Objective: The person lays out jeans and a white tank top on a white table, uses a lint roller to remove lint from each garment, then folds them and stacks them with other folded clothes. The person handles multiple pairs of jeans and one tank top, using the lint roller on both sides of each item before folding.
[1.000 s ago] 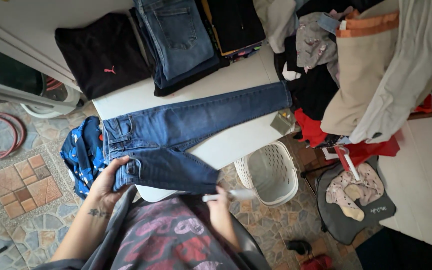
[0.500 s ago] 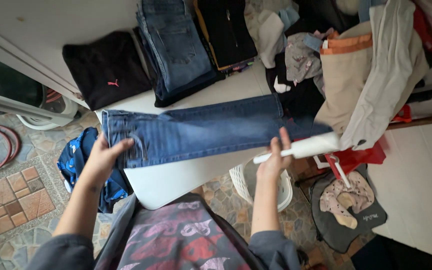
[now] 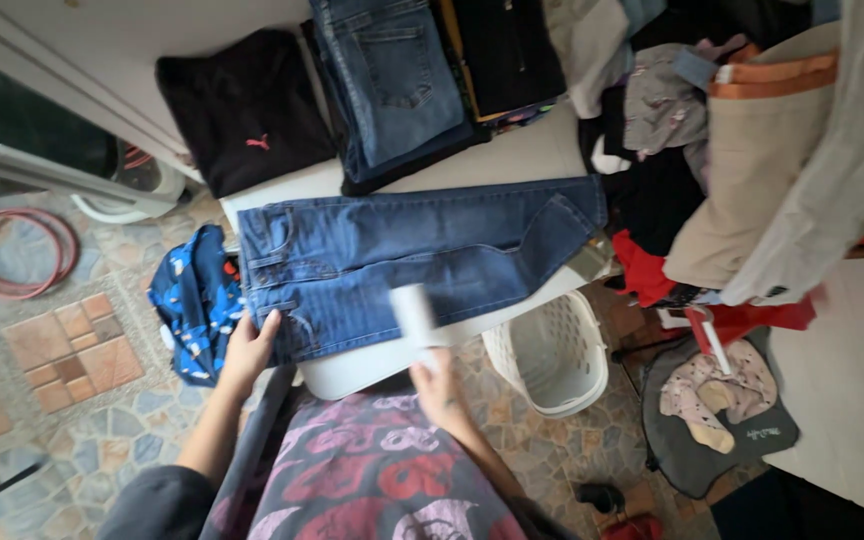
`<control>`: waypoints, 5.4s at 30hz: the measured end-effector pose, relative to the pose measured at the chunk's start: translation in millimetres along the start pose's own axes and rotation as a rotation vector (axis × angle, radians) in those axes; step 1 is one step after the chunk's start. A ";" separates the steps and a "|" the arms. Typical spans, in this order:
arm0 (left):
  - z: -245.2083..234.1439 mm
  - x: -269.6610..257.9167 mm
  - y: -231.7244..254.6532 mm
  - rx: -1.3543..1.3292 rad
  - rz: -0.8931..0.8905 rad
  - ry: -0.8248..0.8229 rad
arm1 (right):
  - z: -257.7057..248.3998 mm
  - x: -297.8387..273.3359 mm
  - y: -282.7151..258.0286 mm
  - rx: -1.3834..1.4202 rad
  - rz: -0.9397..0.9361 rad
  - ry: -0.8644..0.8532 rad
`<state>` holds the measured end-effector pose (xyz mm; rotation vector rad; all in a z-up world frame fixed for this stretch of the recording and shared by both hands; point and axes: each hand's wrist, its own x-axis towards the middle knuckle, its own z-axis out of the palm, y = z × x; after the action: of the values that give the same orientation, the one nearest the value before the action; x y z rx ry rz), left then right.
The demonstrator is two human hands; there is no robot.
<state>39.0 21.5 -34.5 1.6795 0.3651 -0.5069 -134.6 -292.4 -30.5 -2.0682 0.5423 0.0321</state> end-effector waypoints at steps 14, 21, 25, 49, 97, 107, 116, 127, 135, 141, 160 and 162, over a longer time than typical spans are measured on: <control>19.0 -12.2 -2.8 0.180 0.057 0.224 | 27.8 56.9 -87.1 -0.597 -0.184 -0.053; 16.1 -8.2 -4.0 0.222 -0.007 0.205 | 21.9 43.6 -87.2 -0.584 -0.244 -0.120; 14.1 -8.4 -10.8 0.259 0.023 0.243 | 19.8 41.4 -88.6 -0.590 -0.180 -0.102; -22.3 -7.0 -58.8 0.521 0.033 0.513 | -56.2 68.5 -37.7 -0.677 -0.338 0.093; -8.7 1.7 -41.4 0.133 0.025 0.679 | -198.4 133.2 67.2 -0.674 0.155 0.178; -22.0 -10.8 -33.3 -0.010 -0.154 0.493 | -93.8 52.4 67.2 -0.520 -0.009 0.021; -12.0 -19.2 -43.5 -0.113 -0.298 0.402 | -218.8 129.5 108.3 -0.347 0.255 0.605; -14.6 -73.7 11.0 -0.253 -0.102 0.432 | -203.1 161.8 85.2 0.580 0.408 0.842; -19.0 -88.4 45.3 0.625 0.084 0.021 | -255.5 120.2 69.1 0.131 0.187 0.736; 125.5 -29.6 94.0 0.978 0.746 -0.016 | -243.6 152.1 69.4 0.070 0.171 0.664; 174.8 10.9 94.8 1.072 0.873 -0.016 | -238.1 352.0 68.0 -0.031 -0.024 0.360; 173.8 7.6 92.3 1.099 0.858 0.008 | -244.2 355.5 72.4 -0.163 0.055 0.345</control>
<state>70.8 -165.5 18.2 2.6369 -0.7754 -0.0009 110.6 -654.3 -41.9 -2.2310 0.8301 -0.2604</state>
